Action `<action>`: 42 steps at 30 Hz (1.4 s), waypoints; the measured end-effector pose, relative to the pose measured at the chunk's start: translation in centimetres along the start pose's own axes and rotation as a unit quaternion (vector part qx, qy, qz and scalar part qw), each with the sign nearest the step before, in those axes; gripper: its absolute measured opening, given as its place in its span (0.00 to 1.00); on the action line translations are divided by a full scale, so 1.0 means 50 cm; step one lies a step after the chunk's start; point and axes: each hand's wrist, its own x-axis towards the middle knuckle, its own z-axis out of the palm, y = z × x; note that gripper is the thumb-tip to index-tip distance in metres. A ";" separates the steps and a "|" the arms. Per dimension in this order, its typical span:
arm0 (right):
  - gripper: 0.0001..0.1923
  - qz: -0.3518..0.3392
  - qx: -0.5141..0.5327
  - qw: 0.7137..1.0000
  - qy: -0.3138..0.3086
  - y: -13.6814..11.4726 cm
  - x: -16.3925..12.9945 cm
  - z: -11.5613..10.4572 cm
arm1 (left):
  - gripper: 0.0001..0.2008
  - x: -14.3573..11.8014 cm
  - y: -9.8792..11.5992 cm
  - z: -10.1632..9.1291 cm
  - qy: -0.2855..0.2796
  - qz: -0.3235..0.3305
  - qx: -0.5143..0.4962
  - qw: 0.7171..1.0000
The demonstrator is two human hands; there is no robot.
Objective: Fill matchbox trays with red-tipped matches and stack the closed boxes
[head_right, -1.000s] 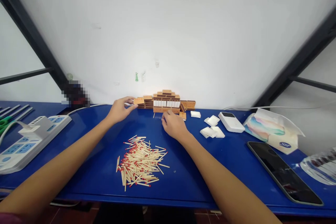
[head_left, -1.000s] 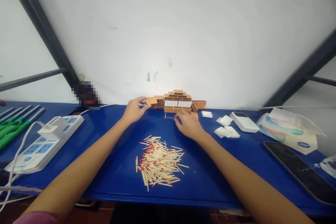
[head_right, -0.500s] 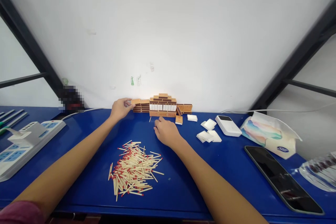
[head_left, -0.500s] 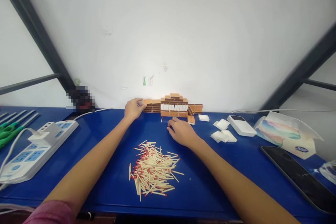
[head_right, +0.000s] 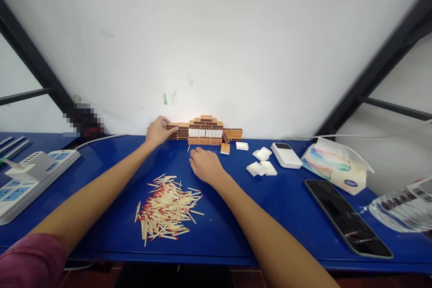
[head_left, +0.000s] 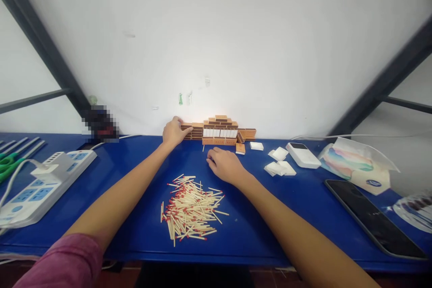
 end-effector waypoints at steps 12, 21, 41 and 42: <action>0.13 0.000 0.065 0.998 0.021 0.011 0.014 0.039 | 0.17 -0.141 -0.185 -0.113 0.013 0.158 0.007 0.987; 0.13 0.001 0.110 0.994 0.019 0.022 0.011 0.041 | 0.20 -0.177 -0.149 -0.069 -0.201 0.159 -0.053 0.965; 0.15 0.001 0.107 0.994 0.017 0.014 0.008 0.047 | 0.20 -0.176 -0.141 -0.075 -0.215 0.168 -0.045 0.961; 0.15 -0.001 0.109 0.994 0.017 0.014 0.007 0.046 | 0.21 -0.178 -0.139 -0.076 -0.216 0.168 -0.049 0.961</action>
